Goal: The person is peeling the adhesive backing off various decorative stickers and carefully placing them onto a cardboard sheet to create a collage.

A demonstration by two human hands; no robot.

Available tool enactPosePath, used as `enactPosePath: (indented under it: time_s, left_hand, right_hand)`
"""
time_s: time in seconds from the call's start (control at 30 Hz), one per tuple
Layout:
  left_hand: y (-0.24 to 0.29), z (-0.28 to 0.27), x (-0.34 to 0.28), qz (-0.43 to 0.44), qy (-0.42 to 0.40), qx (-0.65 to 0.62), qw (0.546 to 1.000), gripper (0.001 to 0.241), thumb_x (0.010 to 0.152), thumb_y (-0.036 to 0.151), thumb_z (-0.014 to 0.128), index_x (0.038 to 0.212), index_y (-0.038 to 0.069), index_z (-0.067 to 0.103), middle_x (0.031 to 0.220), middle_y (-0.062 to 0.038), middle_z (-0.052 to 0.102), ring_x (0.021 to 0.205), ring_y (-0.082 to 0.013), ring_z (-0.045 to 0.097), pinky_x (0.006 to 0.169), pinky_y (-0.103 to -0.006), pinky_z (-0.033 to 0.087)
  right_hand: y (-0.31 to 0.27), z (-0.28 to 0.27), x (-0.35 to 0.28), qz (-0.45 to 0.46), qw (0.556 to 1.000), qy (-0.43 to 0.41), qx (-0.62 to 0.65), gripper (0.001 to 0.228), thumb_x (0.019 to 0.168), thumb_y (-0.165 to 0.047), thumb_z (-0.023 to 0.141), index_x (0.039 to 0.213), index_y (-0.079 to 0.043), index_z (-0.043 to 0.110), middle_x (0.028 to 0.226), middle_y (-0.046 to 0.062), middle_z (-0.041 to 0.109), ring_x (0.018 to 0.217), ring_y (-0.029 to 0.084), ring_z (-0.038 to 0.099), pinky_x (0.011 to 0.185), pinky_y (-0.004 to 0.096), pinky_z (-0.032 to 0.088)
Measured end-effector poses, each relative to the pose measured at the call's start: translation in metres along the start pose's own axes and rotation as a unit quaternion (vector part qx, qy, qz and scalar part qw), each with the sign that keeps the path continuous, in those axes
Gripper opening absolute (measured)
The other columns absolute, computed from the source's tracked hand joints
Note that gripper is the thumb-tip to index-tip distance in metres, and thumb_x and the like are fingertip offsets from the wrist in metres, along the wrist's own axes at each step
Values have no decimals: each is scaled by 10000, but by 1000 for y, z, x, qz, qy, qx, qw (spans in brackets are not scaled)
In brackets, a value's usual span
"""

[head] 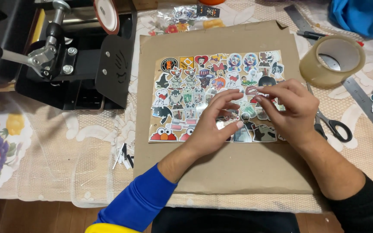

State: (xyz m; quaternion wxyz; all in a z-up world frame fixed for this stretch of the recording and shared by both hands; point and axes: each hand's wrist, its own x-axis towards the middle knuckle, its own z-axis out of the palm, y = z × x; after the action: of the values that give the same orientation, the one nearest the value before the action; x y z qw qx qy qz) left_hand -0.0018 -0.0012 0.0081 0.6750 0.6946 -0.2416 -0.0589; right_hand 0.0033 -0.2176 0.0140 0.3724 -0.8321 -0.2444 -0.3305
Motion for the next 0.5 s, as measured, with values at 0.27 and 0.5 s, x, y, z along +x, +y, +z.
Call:
enactPosePath:
  time_s: [0.27, 0.5]
  left_hand:
    - [-17, 0, 1, 0, -25, -79, 997, 586, 860, 100, 734, 1418, 147, 561, 1534, -107, 423, 1259, -298, 573, 1049, -421, 476]
    - [-18, 1, 1, -6, -27, -74, 997, 589, 853, 129, 749, 1410, 142, 558, 1533, -106, 428, 1241, -264, 579, 1047, -403, 474]
  right_hand:
    - [-4, 10, 7, 91, 993, -21, 78, 233, 837, -68, 855, 1059, -84, 787, 831, 87, 675, 606, 193, 522, 527, 297, 445]
    - [-3, 8, 7, 128, 980, -56, 140, 87, 862, -12, 802, 937, -54, 790, 795, 118, 689, 591, 201, 508, 495, 292, 422]
